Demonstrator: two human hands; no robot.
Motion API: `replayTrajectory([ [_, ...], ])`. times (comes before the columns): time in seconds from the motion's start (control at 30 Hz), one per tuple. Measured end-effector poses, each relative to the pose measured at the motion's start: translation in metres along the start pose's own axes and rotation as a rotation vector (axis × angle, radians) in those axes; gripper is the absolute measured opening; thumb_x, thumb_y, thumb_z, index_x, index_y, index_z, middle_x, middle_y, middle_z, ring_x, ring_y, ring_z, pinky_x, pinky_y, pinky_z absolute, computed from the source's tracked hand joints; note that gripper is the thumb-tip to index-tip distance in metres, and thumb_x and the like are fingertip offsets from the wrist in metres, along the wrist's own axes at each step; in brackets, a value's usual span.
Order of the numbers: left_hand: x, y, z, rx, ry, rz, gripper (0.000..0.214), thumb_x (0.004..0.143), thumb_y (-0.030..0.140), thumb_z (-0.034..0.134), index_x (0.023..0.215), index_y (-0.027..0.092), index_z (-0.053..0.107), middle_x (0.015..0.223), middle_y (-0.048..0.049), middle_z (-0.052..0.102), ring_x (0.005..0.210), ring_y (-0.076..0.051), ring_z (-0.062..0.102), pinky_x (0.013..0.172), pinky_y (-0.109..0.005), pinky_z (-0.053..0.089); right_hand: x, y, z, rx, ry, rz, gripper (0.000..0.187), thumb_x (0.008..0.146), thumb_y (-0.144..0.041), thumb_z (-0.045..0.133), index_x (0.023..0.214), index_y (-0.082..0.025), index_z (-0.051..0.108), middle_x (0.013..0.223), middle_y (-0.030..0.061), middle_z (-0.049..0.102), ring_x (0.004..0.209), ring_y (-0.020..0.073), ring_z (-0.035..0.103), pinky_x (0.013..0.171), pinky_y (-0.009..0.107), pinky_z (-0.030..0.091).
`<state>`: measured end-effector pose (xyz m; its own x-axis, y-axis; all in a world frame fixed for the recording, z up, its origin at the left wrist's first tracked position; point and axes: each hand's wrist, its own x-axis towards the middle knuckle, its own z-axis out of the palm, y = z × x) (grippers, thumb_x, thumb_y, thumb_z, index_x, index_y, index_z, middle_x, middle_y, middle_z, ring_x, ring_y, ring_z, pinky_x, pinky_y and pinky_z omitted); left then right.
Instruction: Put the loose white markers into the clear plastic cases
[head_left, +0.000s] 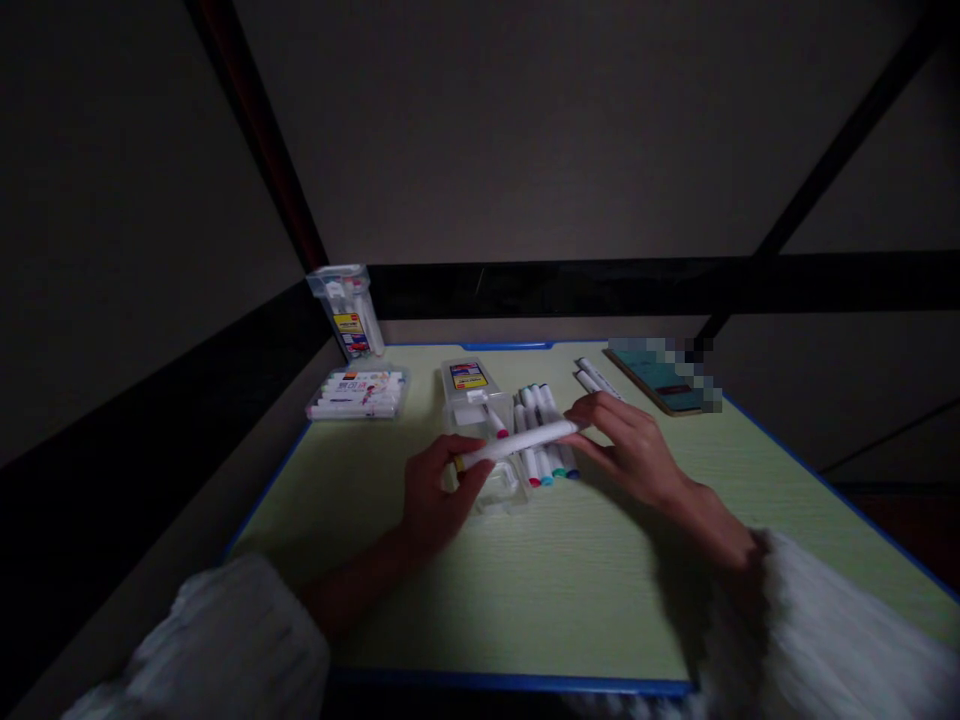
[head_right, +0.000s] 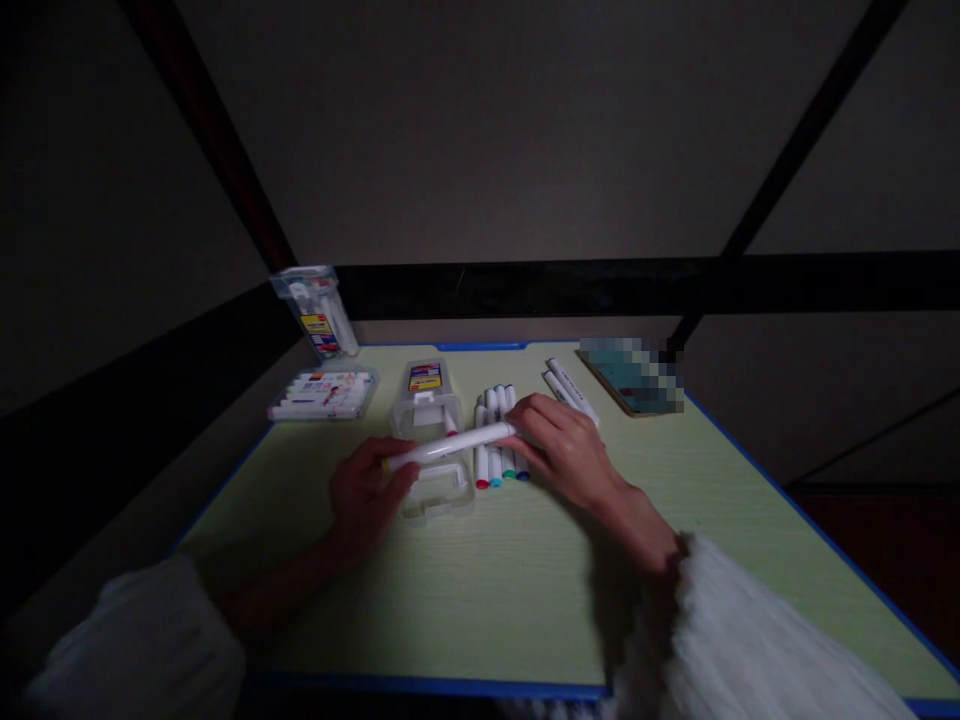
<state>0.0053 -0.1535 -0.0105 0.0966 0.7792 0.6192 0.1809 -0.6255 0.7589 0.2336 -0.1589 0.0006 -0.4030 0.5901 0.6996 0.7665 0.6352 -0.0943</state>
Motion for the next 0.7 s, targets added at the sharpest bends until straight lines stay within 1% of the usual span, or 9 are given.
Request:
replayTrajectory([
  [0.07, -0.003, 0.001, -0.001, 0.091, -0.006, 0.157, 0.01, 0.067, 0.022, 0.062, 0.074, 0.016, 0.061, 0.063, 0.0002, 0.063, 0.054, -0.009, 0.056, 0.051, -0.018, 0.045, 0.001, -0.001, 0.0, -0.034, -0.004, -0.01, 0.013, 0.083, -0.028, 0.049, 0.088, -0.017, 0.054, 0.082, 0.0071, 0.058, 0.075, 0.0167, 0.055, 0.064, 0.029, 0.046],
  [0.13, -0.004, 0.002, -0.002, 0.132, -0.011, 0.253, 0.01, 0.067, 0.02, 0.063, 0.075, 0.016, 0.06, 0.063, 0.0005, 0.064, 0.052, -0.009, 0.056, 0.049, -0.017, 0.045, 0.001, -0.001, 0.0, -0.06, 0.0, -0.018, 0.011, 0.083, -0.026, 0.049, 0.088, -0.016, 0.053, 0.083, 0.0073, 0.058, 0.075, 0.0165, 0.054, 0.064, 0.028, 0.045],
  [0.3, -0.005, 0.006, -0.001, 0.156, -0.004, 0.317, 0.012, 0.065, 0.017, 0.064, 0.076, 0.016, 0.059, 0.062, 0.0015, 0.062, 0.051, -0.007, 0.055, 0.047, -0.016, 0.043, 0.001, -0.004, 0.004, -0.111, 0.048, -0.012, 0.009, 0.082, -0.026, 0.05, 0.083, -0.017, 0.052, 0.08, 0.0066, 0.057, 0.073, 0.0167, 0.053, 0.062, 0.029, 0.044],
  [0.43, -0.005, 0.011, -0.002, 0.142, -0.006, 0.413, 0.012, 0.066, 0.018, 0.065, 0.078, 0.017, 0.06, 0.061, 0.002, 0.061, 0.051, -0.007, 0.054, 0.048, -0.017, 0.043, 0.004, -0.008, 0.007, -0.123, 0.078, -0.027, 0.009, 0.083, -0.024, 0.049, 0.08, -0.016, 0.051, 0.078, 0.0078, 0.058, 0.074, 0.0182, 0.051, 0.061, 0.029, 0.041],
  [0.5, -0.005, 0.014, -0.002, 0.134, -0.015, 0.459, 0.013, 0.067, 0.02, 0.066, 0.078, 0.018, 0.06, 0.06, 0.0024, 0.06, 0.05, -0.007, 0.053, 0.047, -0.017, 0.043, 0.006, -0.011, 0.008, -0.154, 0.079, -0.056, 0.01, 0.083, -0.023, 0.048, 0.078, -0.016, 0.052, 0.076, 0.0079, 0.059, 0.074, 0.0191, 0.048, 0.062, 0.03, 0.039],
  [0.6, -0.005, 0.02, -0.004, 0.147, -0.021, 0.489, 0.014, 0.068, 0.027, 0.066, 0.077, 0.018, 0.061, 0.057, 0.0027, 0.06, 0.048, -0.007, 0.053, 0.045, -0.017, 0.043, 0.007, -0.016, 0.011, -0.212, 0.046, -0.104, 0.014, 0.085, -0.025, 0.046, 0.076, -0.016, 0.052, 0.072, 0.0067, 0.059, 0.069, 0.0184, 0.045, 0.06, 0.03, 0.034],
  [0.7, -0.005, 0.025, -0.011, 0.249, -0.09, 0.486, 0.017, 0.072, 0.035, 0.062, 0.076, 0.018, 0.062, 0.059, 0.0018, 0.061, 0.05, -0.007, 0.055, 0.046, -0.018, 0.045, 0.008, -0.019, 0.013, -0.217, 0.033, -0.146, 0.022, 0.087, -0.03, 0.042, 0.074, -0.016, 0.052, 0.07, 0.0062, 0.059, 0.065, 0.0171, 0.044, 0.056, 0.03, 0.03],
])
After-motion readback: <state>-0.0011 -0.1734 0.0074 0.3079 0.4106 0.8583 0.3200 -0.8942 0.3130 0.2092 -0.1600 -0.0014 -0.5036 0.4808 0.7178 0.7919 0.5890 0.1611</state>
